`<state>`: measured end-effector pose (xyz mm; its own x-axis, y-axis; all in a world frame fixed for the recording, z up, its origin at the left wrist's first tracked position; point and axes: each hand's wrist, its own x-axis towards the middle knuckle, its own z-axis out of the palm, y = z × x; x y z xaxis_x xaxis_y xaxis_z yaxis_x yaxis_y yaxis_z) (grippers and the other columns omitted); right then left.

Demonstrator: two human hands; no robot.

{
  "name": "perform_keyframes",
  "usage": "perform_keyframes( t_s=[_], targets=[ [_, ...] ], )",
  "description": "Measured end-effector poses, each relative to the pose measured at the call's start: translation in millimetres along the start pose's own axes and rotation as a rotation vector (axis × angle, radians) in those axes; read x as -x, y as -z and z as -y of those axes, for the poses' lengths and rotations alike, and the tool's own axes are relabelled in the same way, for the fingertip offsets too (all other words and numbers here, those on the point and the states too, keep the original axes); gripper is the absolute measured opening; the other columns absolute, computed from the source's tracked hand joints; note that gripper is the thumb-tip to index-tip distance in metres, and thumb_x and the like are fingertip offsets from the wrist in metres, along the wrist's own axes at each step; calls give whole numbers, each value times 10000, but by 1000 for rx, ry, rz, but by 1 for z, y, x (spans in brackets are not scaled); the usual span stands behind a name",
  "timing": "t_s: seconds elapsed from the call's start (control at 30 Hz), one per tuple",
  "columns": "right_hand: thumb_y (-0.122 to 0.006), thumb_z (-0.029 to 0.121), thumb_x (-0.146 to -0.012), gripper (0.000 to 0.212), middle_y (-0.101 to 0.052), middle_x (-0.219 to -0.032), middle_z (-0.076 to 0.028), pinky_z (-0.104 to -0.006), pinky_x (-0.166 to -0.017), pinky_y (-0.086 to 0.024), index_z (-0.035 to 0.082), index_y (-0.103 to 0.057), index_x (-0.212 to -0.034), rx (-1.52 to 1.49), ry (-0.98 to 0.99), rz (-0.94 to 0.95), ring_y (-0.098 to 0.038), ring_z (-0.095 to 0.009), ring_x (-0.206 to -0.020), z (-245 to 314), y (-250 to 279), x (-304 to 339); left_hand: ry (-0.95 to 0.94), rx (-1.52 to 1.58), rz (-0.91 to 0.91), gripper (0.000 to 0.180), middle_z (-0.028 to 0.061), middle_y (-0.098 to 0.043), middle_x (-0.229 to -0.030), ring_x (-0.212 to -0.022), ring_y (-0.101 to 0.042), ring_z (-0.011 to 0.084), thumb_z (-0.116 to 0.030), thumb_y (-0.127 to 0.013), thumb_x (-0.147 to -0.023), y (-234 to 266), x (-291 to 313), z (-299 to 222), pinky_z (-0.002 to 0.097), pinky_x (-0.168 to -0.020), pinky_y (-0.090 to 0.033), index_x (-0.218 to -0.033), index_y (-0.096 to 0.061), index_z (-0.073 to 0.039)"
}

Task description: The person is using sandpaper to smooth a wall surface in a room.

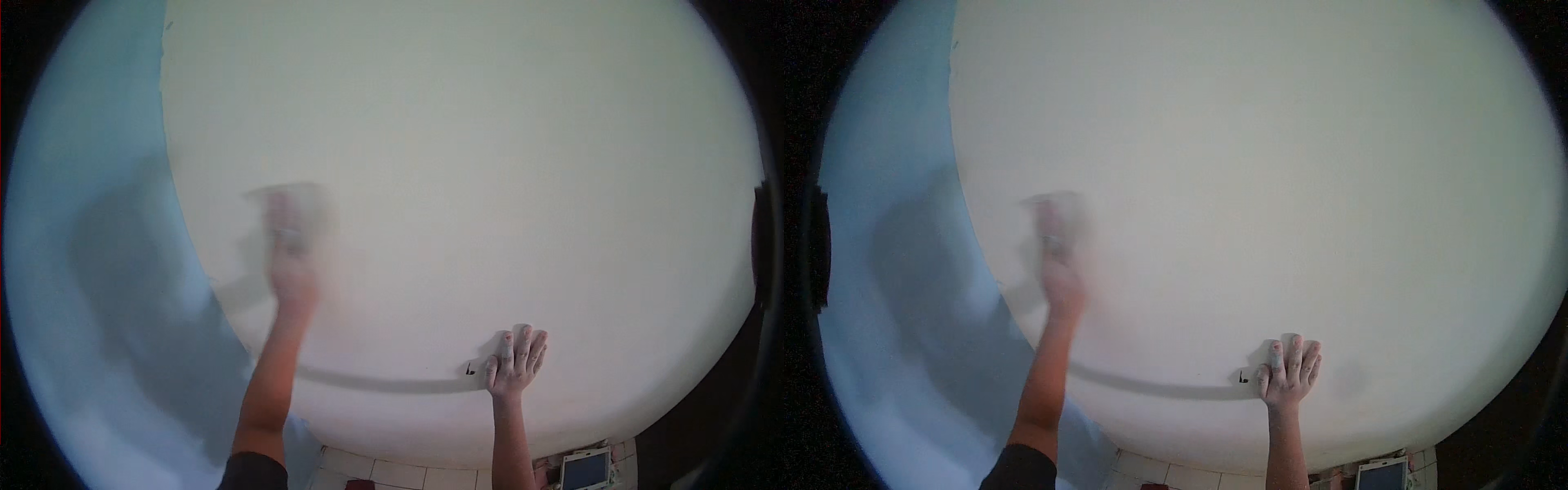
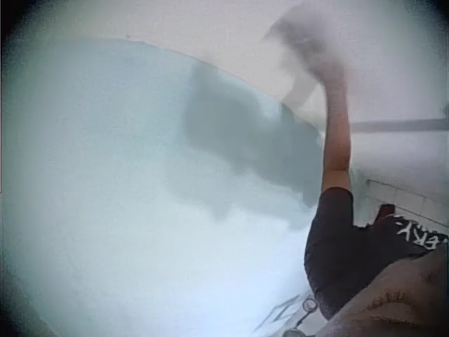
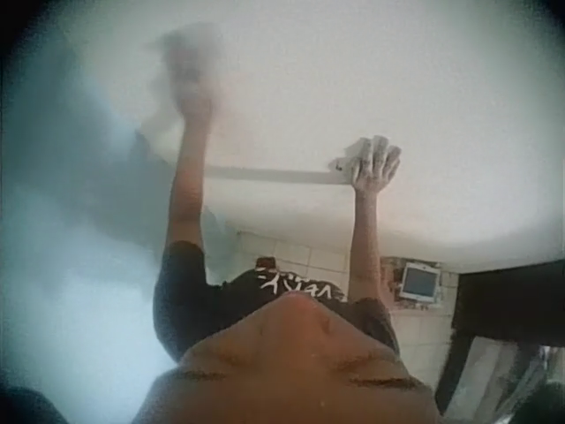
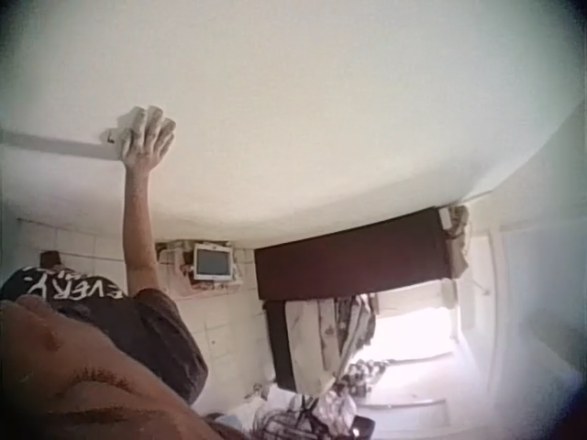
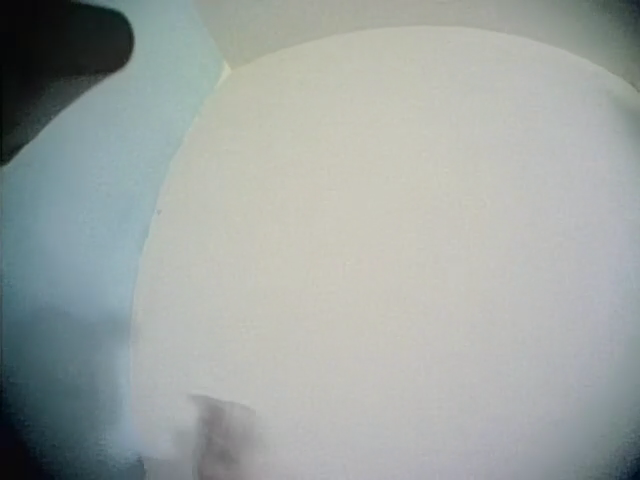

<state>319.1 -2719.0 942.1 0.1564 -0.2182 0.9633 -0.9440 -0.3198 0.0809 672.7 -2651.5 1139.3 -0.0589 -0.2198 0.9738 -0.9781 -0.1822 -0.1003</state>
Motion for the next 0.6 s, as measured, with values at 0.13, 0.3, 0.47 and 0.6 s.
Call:
perform_keyframes(
  t_s=[0.13, 0.3, 0.47, 0.6],
  targets=[
    [-237, 454, -1000, 558, -335, -1511, -157, -548, -1139, -185, 187, -346, -1478, -23, -13, -32, -242, -462, -1398, 11, -1, -5, 277, 321, -169, 504, 150, -267, -1544, -1434, -240, 275, -162, -336, -1021, -13, 16, 17, 337, -1169, -202, -1470, -230, 41],
    [-320, 385, -961, 501, -381, -1497, -105, -523, -1156, -171, 244, -444, -1426, -71, -35, -45, -283, -440, -1389, 4, -5, 2, -669, 583, 276, 592, 73, -437, -1461, -1321, -444, 197, -32, -501, -868, -15, 74, -119, 347, -1113, -349, -1446, -381, -82],
    [-318, 412, -966, 499, -383, -1496, -106, -519, -1157, -169, 246, -459, -1416, -90, -36, -50, -288, -442, -1387, 3, -5, -2, -654, 264, 110, 580, 81, -463, -1438, -1309, -454, 220, -68, -526, -860, -15, 29, -9, 359, -1095, -374, -1430, -419, -93],
    [-292, 428, -981, 497, -383, -1496, -106, -515, -1156, -168, 245, -468, -1409, -93, -62, -72, -289, -442, -1386, 13, -1, -7, 254, 220, -2, 511, 63, -160, -1583, -1424, -244, 191, -274, -184, -1052, -4, 15, 48, 387, -1167, -226, -1532, -83, -130]
  ],
)
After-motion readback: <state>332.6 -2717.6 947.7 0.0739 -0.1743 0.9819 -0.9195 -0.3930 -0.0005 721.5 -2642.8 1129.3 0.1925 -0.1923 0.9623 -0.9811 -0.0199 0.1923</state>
